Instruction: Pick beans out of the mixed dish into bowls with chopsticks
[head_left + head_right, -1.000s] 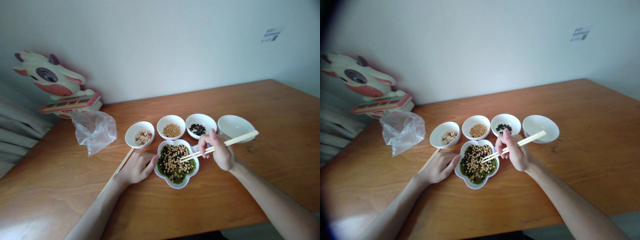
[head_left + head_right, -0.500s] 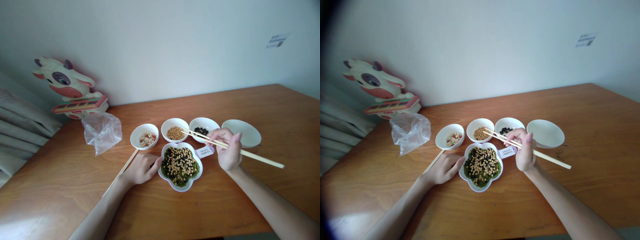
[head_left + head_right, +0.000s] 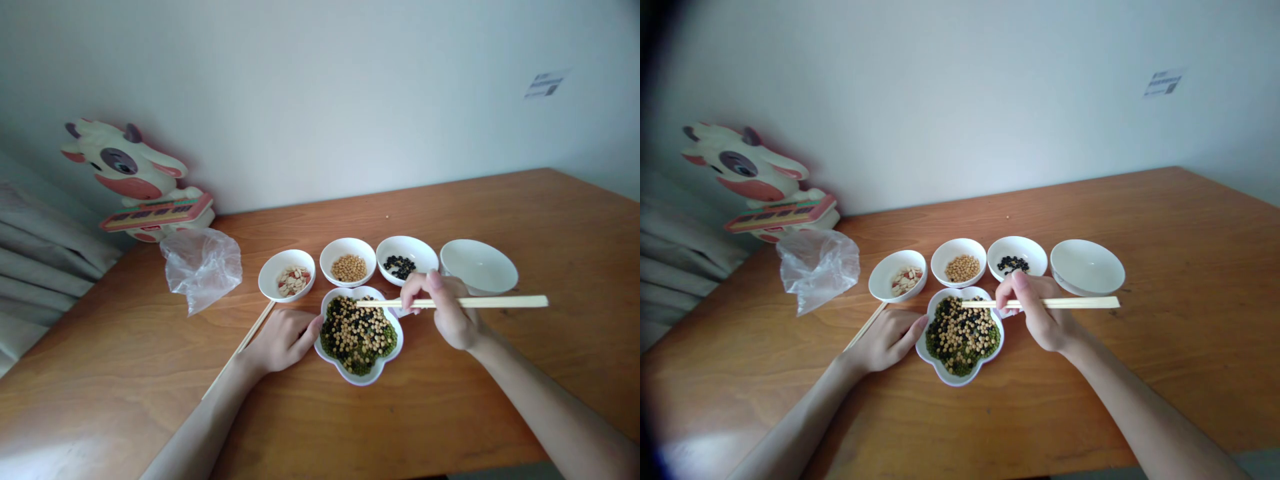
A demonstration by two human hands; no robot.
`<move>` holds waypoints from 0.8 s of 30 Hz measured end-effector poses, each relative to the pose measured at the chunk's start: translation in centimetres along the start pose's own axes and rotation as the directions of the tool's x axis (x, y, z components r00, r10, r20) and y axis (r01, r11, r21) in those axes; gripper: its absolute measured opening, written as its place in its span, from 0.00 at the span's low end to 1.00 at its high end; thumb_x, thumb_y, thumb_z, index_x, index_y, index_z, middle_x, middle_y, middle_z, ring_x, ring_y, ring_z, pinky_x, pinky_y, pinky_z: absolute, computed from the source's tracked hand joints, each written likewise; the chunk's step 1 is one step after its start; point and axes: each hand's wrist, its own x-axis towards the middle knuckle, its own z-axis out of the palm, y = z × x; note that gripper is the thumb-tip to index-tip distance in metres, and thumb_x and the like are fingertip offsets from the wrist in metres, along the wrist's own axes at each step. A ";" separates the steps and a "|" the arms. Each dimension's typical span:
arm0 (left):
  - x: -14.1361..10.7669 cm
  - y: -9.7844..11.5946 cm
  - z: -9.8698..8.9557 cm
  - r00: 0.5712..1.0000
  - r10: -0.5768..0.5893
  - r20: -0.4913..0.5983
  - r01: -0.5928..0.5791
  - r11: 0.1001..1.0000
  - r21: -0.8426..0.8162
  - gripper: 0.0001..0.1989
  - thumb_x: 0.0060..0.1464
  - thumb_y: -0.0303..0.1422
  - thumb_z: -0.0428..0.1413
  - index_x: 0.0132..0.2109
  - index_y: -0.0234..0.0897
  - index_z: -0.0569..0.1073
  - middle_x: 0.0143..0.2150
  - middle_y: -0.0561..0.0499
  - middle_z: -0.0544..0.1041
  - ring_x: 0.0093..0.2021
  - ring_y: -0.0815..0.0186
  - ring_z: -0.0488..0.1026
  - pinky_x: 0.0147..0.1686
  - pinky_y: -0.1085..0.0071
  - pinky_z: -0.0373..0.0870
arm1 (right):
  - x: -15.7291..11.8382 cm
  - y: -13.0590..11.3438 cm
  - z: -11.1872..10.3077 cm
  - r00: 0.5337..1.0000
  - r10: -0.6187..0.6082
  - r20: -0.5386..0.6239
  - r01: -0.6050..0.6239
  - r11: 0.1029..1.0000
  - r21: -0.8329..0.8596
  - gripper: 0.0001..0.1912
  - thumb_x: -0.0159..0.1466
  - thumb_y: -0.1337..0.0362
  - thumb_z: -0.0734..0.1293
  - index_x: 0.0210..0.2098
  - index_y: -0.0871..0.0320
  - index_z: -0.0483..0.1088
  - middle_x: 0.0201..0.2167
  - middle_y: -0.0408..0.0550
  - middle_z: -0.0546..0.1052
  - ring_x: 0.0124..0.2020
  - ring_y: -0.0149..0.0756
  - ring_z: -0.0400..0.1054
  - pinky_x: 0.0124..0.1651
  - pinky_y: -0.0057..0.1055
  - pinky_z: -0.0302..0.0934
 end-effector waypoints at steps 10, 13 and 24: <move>-0.1 -0.1 0.1 1.000 -0.010 0.020 0.010 0.999 -0.030 0.24 0.77 0.40 0.39 0.31 0.38 0.63 0.29 0.50 0.74 0.28 0.67 0.66 0.35 0.66 0.60 | 0.0 -0.1 0.3 0.997 0.066 0.049 -0.069 0.996 0.063 0.38 0.79 0.42 0.47 0.26 0.56 0.73 0.23 0.47 0.74 0.25 0.36 0.67 0.30 0.33 0.63; -0.1 -0.3 0.2 1.000 -0.006 0.020 0.007 0.999 -0.033 0.23 0.77 0.40 0.39 0.31 0.38 0.62 0.30 0.50 0.74 0.29 0.66 0.65 0.35 0.66 0.59 | 0.0 -0.4 0.5 0.994 0.057 0.090 -0.062 0.996 0.057 0.39 0.79 0.42 0.47 0.26 0.57 0.73 0.22 0.47 0.73 0.24 0.35 0.67 0.29 0.32 0.62; -0.1 -0.3 0.1 1.000 -0.001 0.013 0.002 0.999 -0.034 0.23 0.77 0.39 0.40 0.32 0.37 0.62 0.30 0.51 0.73 0.28 0.67 0.65 0.35 0.66 0.58 | 0.0 -0.1 0.5 0.987 0.113 0.113 -0.121 0.990 0.072 0.40 0.78 0.40 0.46 0.26 0.58 0.72 0.22 0.46 0.72 0.25 0.34 0.67 0.30 0.32 0.60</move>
